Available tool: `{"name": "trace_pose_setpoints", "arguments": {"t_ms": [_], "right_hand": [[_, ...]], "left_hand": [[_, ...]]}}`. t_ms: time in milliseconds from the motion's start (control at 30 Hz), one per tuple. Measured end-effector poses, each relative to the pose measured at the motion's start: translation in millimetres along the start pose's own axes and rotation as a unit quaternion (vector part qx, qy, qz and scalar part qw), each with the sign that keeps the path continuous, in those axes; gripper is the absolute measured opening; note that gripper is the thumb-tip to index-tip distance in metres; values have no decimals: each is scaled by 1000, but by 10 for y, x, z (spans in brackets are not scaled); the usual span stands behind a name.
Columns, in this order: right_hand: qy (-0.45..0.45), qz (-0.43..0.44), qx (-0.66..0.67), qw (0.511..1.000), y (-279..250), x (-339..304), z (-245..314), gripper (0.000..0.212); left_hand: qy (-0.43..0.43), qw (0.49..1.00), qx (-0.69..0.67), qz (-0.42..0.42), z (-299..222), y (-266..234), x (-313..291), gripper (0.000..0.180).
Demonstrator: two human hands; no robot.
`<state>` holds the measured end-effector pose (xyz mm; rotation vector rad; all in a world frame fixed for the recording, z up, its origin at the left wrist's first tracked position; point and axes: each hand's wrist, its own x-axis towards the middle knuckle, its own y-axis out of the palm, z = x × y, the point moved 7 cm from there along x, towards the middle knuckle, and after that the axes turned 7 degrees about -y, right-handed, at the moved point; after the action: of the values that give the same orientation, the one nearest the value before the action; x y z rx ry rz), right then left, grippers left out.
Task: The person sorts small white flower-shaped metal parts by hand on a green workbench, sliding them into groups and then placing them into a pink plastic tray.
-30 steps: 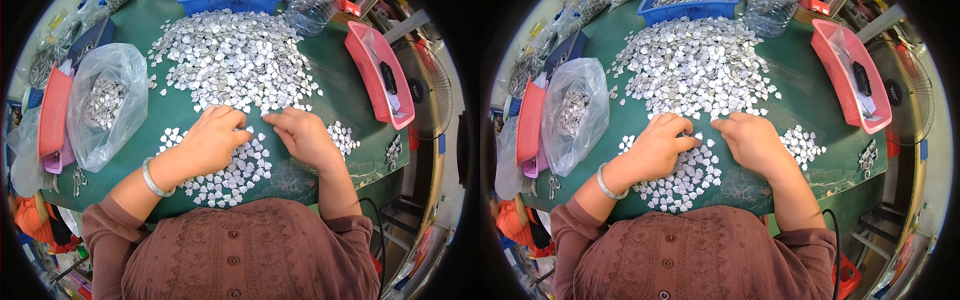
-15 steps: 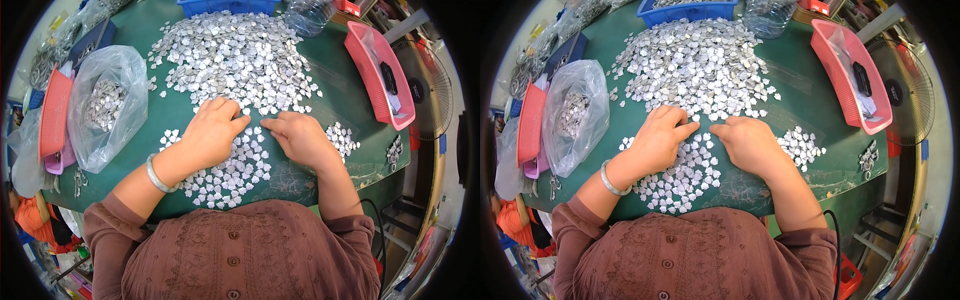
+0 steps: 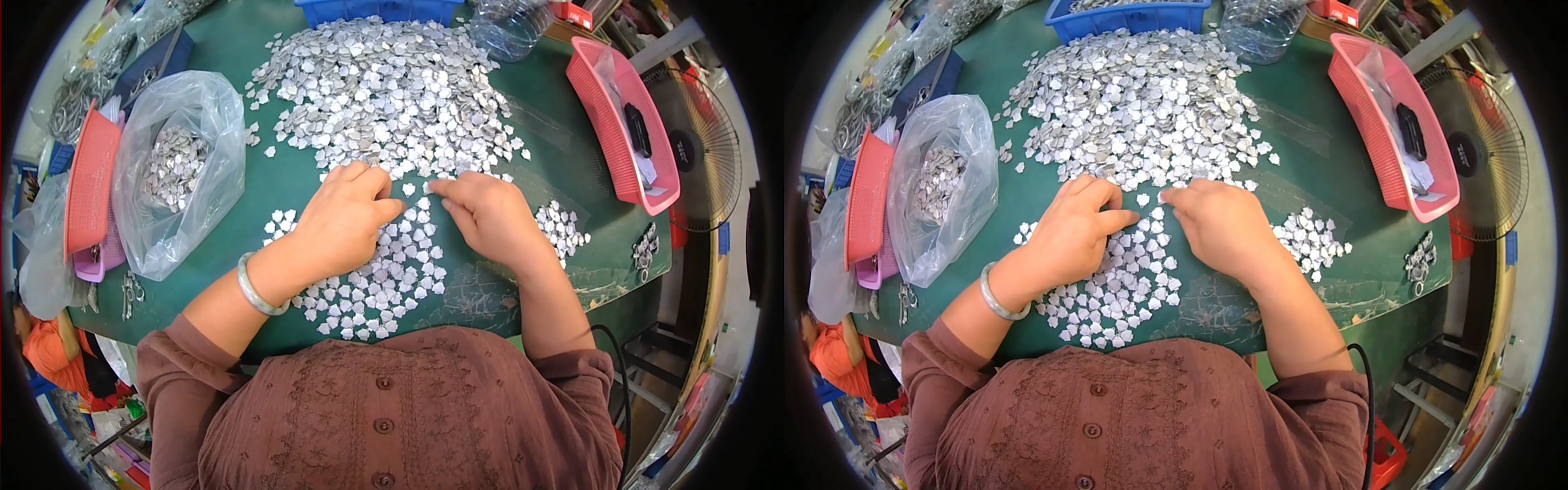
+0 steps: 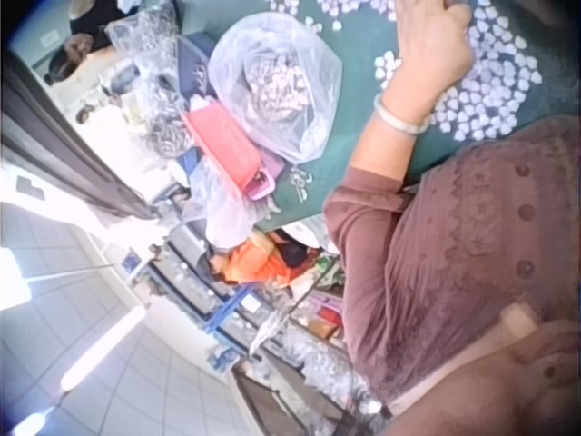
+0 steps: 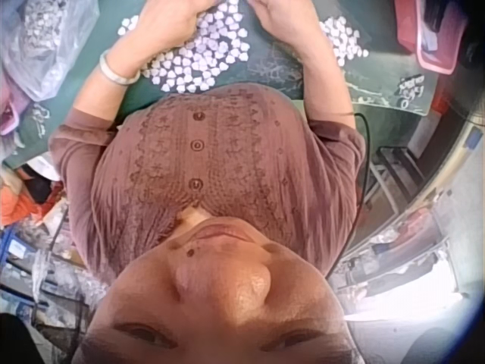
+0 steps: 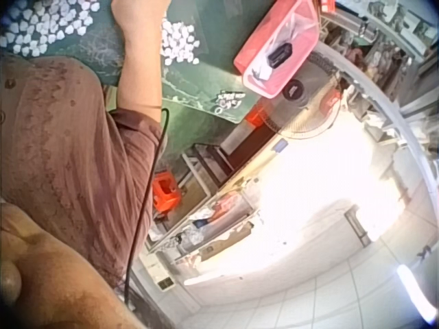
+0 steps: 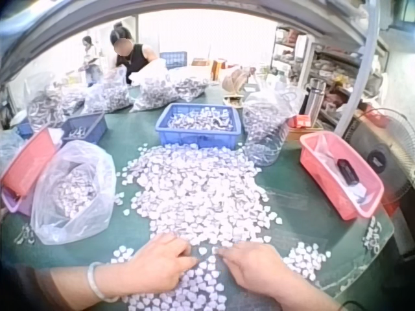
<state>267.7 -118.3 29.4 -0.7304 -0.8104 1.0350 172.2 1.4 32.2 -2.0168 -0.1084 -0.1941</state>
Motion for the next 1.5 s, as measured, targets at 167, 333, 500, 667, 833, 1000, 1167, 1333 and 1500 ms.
{"name": "trace_pose_setpoints", "arguments": {"t_ms": [167, 333, 500, 667, 833, 1000, 1167, 1333, 1500], "right_hand": [[-14, 35, -36, 999, 34, 34, 46, 21], [12, -1, -46, 999, 4, 90, 33, 29], [16, 33, -94, 995, 82, 70, 21, 36], [-13, 80, -42, 996, 57, 58, 125, 37], [34, 40, -65, 997, 51, 74, 58, 30], [-11, 95, -44, 994, 79, 59, 77, 32], [76, 19, -76, 994, 27, 122, -21, 27], [45, 60, -92, 993, 81, 113, 2, 30], [5, 74, -79, 994, 67, 115, 86, 31]], "left_hand": [[-2, 1000, -4, -30, 38, -33, -4, 34], [-11, 999, 15, -29, 47, 1, 25, 38], [-10, 1000, 20, -4, 25, -2, 21, 39], [0, 1000, -4, 8, 40, -19, -10, 39], [-30, 996, 39, -72, 98, -99, 88, 41], [-34, 997, 45, -48, 82, -62, 71, 40], [-22, 999, 38, -29, 71, -52, 42, 38], [-26, 997, 10, -76, 92, -85, 25, 39], [-30, 996, 11, -81, 113, -81, 20, 37]]}}
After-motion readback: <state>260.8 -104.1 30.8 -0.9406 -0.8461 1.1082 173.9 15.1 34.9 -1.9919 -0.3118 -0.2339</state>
